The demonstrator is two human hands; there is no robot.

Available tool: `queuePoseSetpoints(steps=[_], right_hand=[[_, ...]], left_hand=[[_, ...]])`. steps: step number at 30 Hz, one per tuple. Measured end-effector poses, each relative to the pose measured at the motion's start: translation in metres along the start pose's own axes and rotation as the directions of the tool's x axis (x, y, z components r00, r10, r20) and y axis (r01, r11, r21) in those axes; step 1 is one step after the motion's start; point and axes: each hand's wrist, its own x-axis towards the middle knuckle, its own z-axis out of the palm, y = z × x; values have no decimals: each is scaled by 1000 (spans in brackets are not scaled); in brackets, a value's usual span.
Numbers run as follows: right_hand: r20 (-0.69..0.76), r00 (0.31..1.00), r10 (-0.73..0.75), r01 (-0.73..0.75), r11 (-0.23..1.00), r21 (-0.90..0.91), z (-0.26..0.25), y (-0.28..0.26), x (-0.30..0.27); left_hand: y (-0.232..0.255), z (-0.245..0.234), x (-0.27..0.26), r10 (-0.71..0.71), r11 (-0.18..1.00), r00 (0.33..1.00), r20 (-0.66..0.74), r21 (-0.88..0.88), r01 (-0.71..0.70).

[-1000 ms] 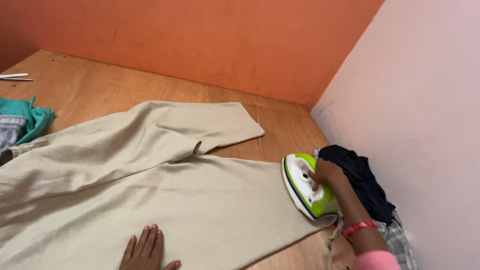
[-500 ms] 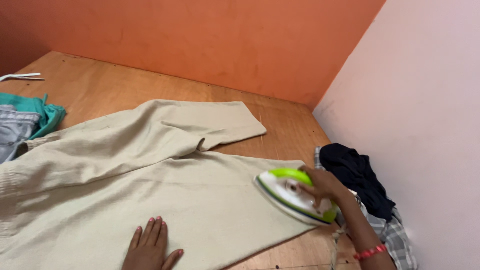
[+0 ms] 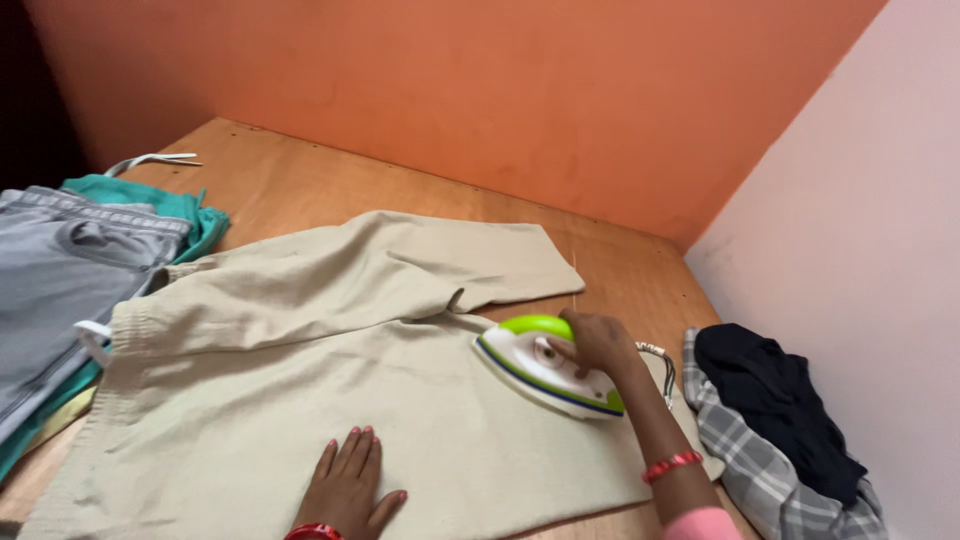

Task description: The person irons a pair of beige pants on a wooden table using a green and white iron. They smooth the fabric with their left hand while moving the iron back and forth with their right hand, periodically repositioning the pants to cover different areas.

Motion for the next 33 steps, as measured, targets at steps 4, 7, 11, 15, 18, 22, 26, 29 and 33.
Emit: queuePoseSetpoints(steps=[4,7,11,15,18,22,26,29,33], right_hand=[[-45,994,100,-102,994,-49,2,-16,14],[-40,998,40,-42,999,-34,-3,-26,-3],[192,971,-143,127,988,90,-22,-40,-45],[84,862,-500,482,860,170,-21,-65,-80],[12,806,-592,587,801,116,-12,-90,-75],[54,904,-423,423,906,17,-6,-124,-30],[13,964,-266,266,964,-7,-6,-155,19],[-26,978,-206,204,976,-73,-8,-167,31],[21,938,-345,345,939,19,-11,-170,8]], left_hand=[[6,-10,-9,-22,999,999,-33,-35,21],[7,-13,-19,-48,998,996,-70,-46,45],[5,-14,-33,-143,989,987,-79,-51,139],[-8,-12,-43,-253,967,966,-48,-49,251],[-16,-8,-48,-285,958,955,-87,-40,283],[-17,-3,-50,-272,962,944,-184,-58,266],[-20,6,-47,-254,967,933,-256,-98,236],[-24,16,-40,-262,964,925,-276,-118,238],[-29,36,-36,-149,984,678,-720,-177,28]])
